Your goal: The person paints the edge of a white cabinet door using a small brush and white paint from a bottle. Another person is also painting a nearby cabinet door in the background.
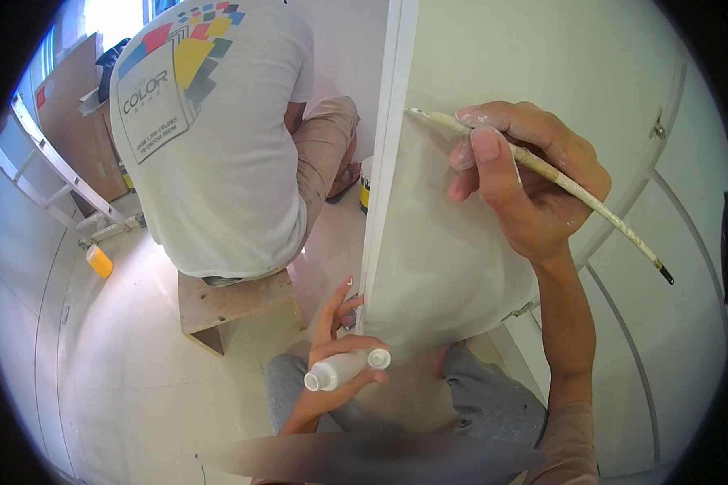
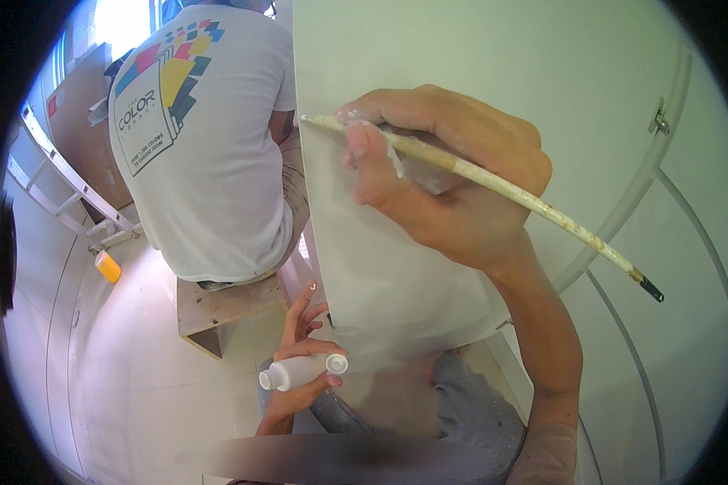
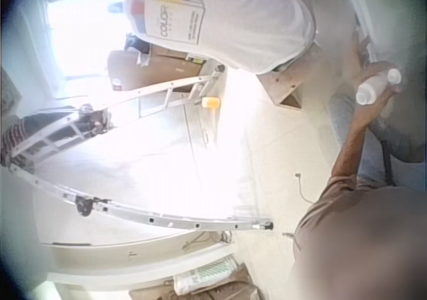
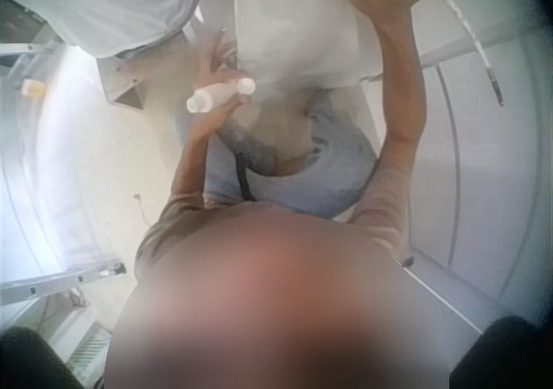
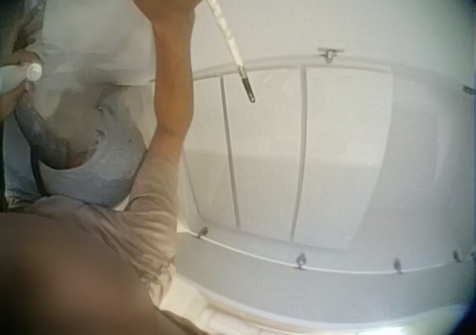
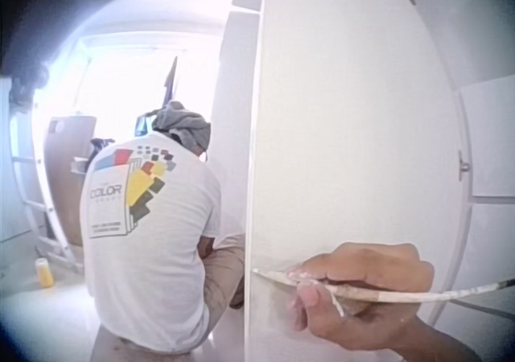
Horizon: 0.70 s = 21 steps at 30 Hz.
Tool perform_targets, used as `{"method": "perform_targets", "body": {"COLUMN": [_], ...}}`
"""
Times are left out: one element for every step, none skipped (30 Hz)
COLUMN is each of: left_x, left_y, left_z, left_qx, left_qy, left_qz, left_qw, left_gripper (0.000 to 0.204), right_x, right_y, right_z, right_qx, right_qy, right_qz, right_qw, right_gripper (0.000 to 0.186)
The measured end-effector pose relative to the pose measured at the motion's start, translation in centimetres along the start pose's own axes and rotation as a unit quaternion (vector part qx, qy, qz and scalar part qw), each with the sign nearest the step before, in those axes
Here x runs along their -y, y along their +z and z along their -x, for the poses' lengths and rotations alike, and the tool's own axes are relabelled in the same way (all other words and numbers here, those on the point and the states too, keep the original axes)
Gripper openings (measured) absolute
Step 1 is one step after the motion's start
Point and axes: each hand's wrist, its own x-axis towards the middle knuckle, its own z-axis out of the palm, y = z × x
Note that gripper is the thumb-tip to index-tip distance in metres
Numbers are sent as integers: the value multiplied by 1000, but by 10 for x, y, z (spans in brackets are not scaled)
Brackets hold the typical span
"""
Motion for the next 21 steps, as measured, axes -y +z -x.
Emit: {"method": "perform_targets", "body": {"left_x": [0, -1, -1, -1, -2, -2, -2, -2, -2, -2, -2, -2, -2, -3, -3, -3, -3, -4, -4, -3, -4], "left_y": [0, 0, -1, -1, -1, -1, -1, -1, -1, -2, -2, -2, -2, -1, 0, 0, 0, 0, 0, 0, 0], "left_z": [0, 0, -1, -1, -1, 0, 0, -1, -1, -1, -1, -2, -2, -2, -2, -2, -2, -2, -2, -2, -2], "left_qx": [-1, 2, 5, 9, 8, 8, 7, 10, 12, 14, 15, 16, 17, 15, 14, 11, 12, 11, 10, 12, 13], "left_qy": [1, 2, 4, 5, 3, 1, 8, 1, 4, 7, 5, 3, 1, 1, 1, 10, 1, 1, 11, 2, 2], "left_qz": [2, 0, -1, -2, -1, 0, -4, -2, -5, -7, -7, -6, -6, -3, -1, -5, 3, 5, 2, 7, 7], "left_qw": [1000, 1000, 1000, 1000, 1000, 1000, 1000, 1000, 1000, 1000, 1000, 1000, 1000, 1000, 1000, 1000, 1000, 1000, 1000, 1000, 1000], "left_gripper": [36, 36, 36, 36, 36, 36, 36, 36, 36, 36, 36, 36, 36, 36, 36, 36, 36, 37, 37, 37, 37], "right_x": [0, -1, -1, -1, -1, -1, 0, 0, 2, 2, 2, 3, 2, 2, 2, 2, 1, 1, 1, 1, 1], "right_y": [0, 0, 0, 1, 1, 2, 3, 3, 4, 5, 4, 4, 3, 2, 2, 1, 1, 1, 1, 1, 1], "right_z": [0, 0, 0, 0, 0, 0, 1, 1, 1, 1, 1, 0, 0, -1, -1, -1, -1, -1, -1, 0, 0], "right_qx": [-3, 0, -1, -2, -2, -2, -14, -14, -28, -34, -25, -8, -2, 5, 2, 3, 5, 12, 18, 24, 29], "right_qy": [-3, -3, -4, -2, -6, -7, 1, 8, 25, 32, 26, 11, 2, 1, 5, 14, 2, -6, -13, -20, -26], "right_qz": [9, 3, 3, 12, 2, 0, 6, -2, -2, 7, -1, 0, 10, 0, -2, 4, -2, 1, 5, 8, 11], "right_qw": [1000, 1000, 1000, 1000, 1000, 1000, 1000, 1000, 999, 999, 999, 1000, 1000, 1000, 1000, 1000, 1000, 1000, 1000, 999, 999], "right_gripper": [12, 12, 11, 11, 11, 10, 9, 9, 8, 10, 8, 8, 8, 9, 9, 8, 9, 9, 9, 9, 9]}}
